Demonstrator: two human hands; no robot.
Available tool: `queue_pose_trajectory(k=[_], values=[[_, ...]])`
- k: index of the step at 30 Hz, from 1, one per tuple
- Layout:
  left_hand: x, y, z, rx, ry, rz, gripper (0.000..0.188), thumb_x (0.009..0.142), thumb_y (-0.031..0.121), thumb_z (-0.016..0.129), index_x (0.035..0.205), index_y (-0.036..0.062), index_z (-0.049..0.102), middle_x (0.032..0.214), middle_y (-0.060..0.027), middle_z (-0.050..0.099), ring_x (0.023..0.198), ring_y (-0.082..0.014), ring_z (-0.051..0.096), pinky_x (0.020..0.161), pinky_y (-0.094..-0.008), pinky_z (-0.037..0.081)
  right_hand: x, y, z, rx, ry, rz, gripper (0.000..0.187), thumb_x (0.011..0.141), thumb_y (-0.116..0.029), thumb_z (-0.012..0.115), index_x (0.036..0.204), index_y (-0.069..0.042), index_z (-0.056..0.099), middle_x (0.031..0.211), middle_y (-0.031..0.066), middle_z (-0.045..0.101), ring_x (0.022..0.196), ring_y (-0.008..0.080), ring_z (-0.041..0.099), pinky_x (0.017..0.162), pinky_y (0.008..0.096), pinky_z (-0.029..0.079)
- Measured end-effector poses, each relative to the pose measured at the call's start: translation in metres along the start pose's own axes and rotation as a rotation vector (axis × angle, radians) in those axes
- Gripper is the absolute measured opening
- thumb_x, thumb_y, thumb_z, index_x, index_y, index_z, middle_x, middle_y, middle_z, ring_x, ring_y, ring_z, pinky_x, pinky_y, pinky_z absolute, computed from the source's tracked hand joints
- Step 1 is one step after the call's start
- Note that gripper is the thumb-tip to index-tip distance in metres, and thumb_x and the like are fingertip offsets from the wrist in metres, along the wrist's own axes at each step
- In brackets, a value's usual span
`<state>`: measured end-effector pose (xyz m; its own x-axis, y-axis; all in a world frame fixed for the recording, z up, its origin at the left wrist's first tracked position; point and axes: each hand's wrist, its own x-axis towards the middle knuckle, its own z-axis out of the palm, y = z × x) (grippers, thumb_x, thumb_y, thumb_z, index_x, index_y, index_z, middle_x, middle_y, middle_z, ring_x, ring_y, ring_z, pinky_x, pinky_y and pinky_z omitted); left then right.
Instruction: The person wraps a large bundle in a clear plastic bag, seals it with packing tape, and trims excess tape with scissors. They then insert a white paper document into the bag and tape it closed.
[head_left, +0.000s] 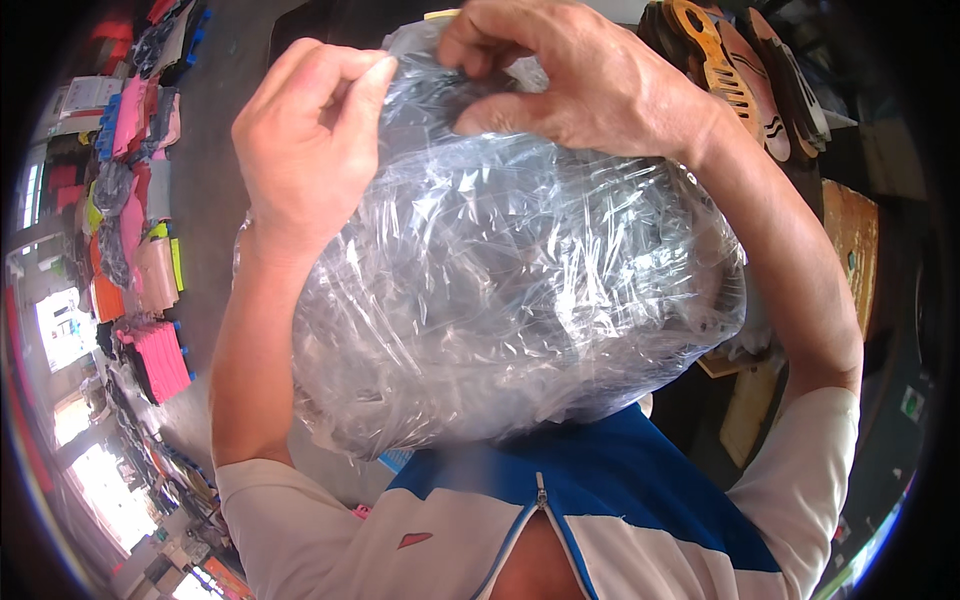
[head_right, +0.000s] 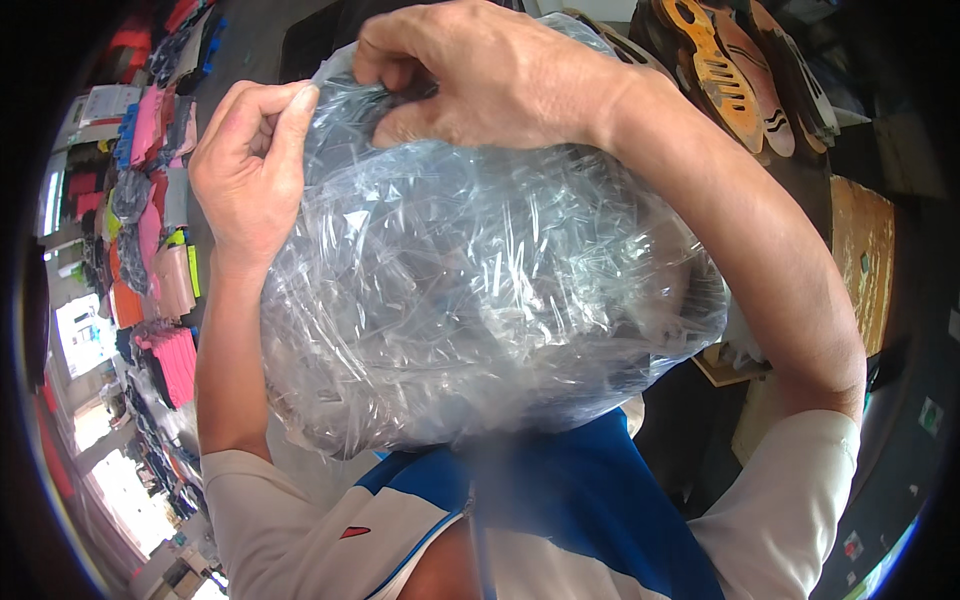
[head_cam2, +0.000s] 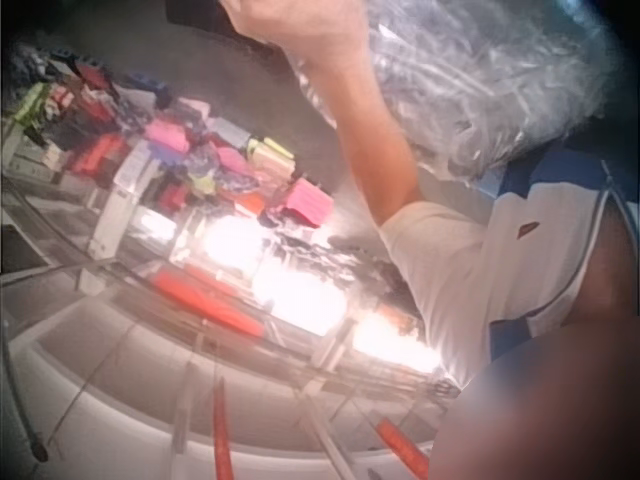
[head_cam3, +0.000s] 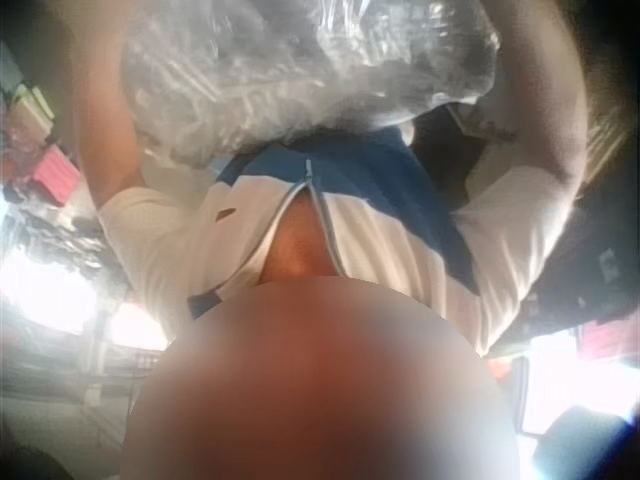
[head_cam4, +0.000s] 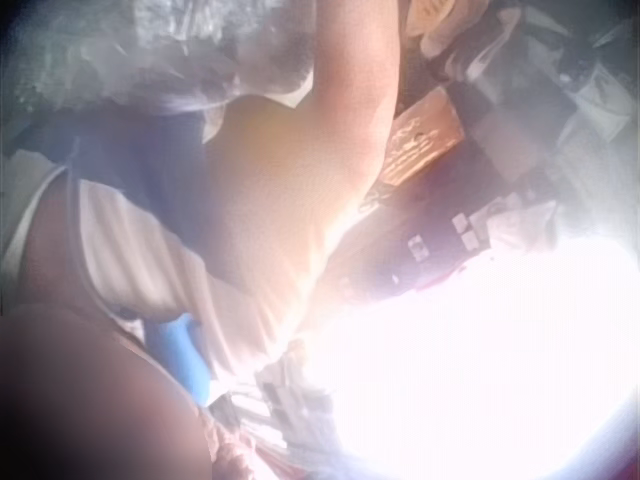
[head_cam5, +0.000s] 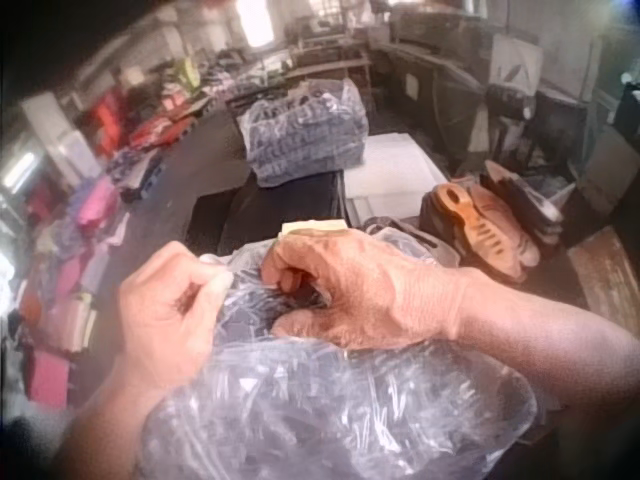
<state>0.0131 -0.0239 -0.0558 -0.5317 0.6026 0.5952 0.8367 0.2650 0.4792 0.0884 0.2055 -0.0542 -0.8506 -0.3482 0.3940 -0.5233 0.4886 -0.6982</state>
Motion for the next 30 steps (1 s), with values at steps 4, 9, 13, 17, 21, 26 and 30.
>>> queue_pose_trajectory(k=[4,9,13,17,21,26,30], values=[[-0.001,0.001,0.0,0.086,-0.015,0.13,0.009,0.086,-0.001,0.077,0.09,0.0026,0.07,0.079,-0.0056,0.062,0.062,-0.016,0.061,0.057,-0.0295,0.049,0.002,-0.003,0.005,-0.153,0.003,0.005,0.034,0.08,-0.017,0.082,0.096,0.002,0.059,0.089,0.017,0.061,0.086,0.0367,0.063,0.078,0.0435,0.051],[-0.005,-0.005,0.002,0.108,-0.028,0.23,0.014,0.084,-0.001,0.077,0.093,0.0046,0.07,0.08,-0.008,0.061,0.063,-0.025,0.062,0.058,-0.0349,0.051,0.003,0.001,0.025,-0.264,0.182,-0.062,0.033,0.077,-0.016,0.084,0.087,0.0,0.056,0.084,0.0173,0.06,0.085,0.039,0.062,0.075,0.0442,0.051],[-0.006,-0.009,-0.001,0.147,-0.091,0.347,0.014,0.085,-0.005,0.076,0.096,0.0015,0.07,0.08,-0.0075,0.061,0.062,-0.0192,0.059,0.056,-0.0317,0.048,0.003,0.006,0.039,-0.339,0.258,-0.04,0.03,0.081,-0.017,0.083,0.092,0.0,0.062,0.087,0.0152,0.065,0.083,0.0342,0.065,0.077,0.0412,0.053],[-0.01,-0.002,-0.008,0.244,-0.192,0.398,0.019,0.084,-0.008,0.075,0.1,0.0009,0.071,0.081,-0.0099,0.059,0.064,-0.0233,0.061,0.057,-0.0345,0.05,-0.002,0.007,0.038,-0.246,0.297,0.048,0.036,0.077,-0.018,0.088,0.094,-0.002,0.061,0.085,0.0126,0.065,0.078,0.0279,0.066,0.071,0.0381,0.053],[-0.015,0.004,-0.011,0.217,-0.241,0.406,0.024,0.08,-0.008,0.078,0.102,-0.0024,0.07,0.082,-0.0104,0.059,0.065,-0.0245,0.062,0.055,-0.036,0.05,-0.02,0.007,0.008,0.074,0.281,0.188,0.031,0.082,-0.016,0.087,0.099,-0.003,0.064,0.088,0.0055,0.067,0.077,0.0199,0.066,0.07,0.0327,0.055],[-0.015,0.0,-0.004,0.193,-0.194,0.388,0.023,0.08,-0.008,0.077,0.101,-0.0014,0.071,0.077,-0.0046,0.055,0.062,-0.0198,0.059,0.053,-0.0328,0.049,-0.025,0.014,-0.007,-0.247,0.131,0.225,0.031,0.082,-0.004,0.079,0.109,0.0,0.067,0.102,0.0108,0.069,0.096,0.026,0.07,0.085,0.0365,0.059],[-0.014,-0.003,-0.004,0.144,-0.221,0.391,0.026,0.079,-0.009,0.076,0.103,-0.0034,0.071,0.08,-0.0061,0.058,0.063,-0.0197,0.06,0.054,-0.0315,0.049,-0.02,0.023,0.003,-0.266,0.215,0.14,0.033,0.081,0.001,0.073,0.113,0.001,0.067,0.106,0.0152,0.069,0.095,0.0315,0.071,0.085,0.0394,0.058]])
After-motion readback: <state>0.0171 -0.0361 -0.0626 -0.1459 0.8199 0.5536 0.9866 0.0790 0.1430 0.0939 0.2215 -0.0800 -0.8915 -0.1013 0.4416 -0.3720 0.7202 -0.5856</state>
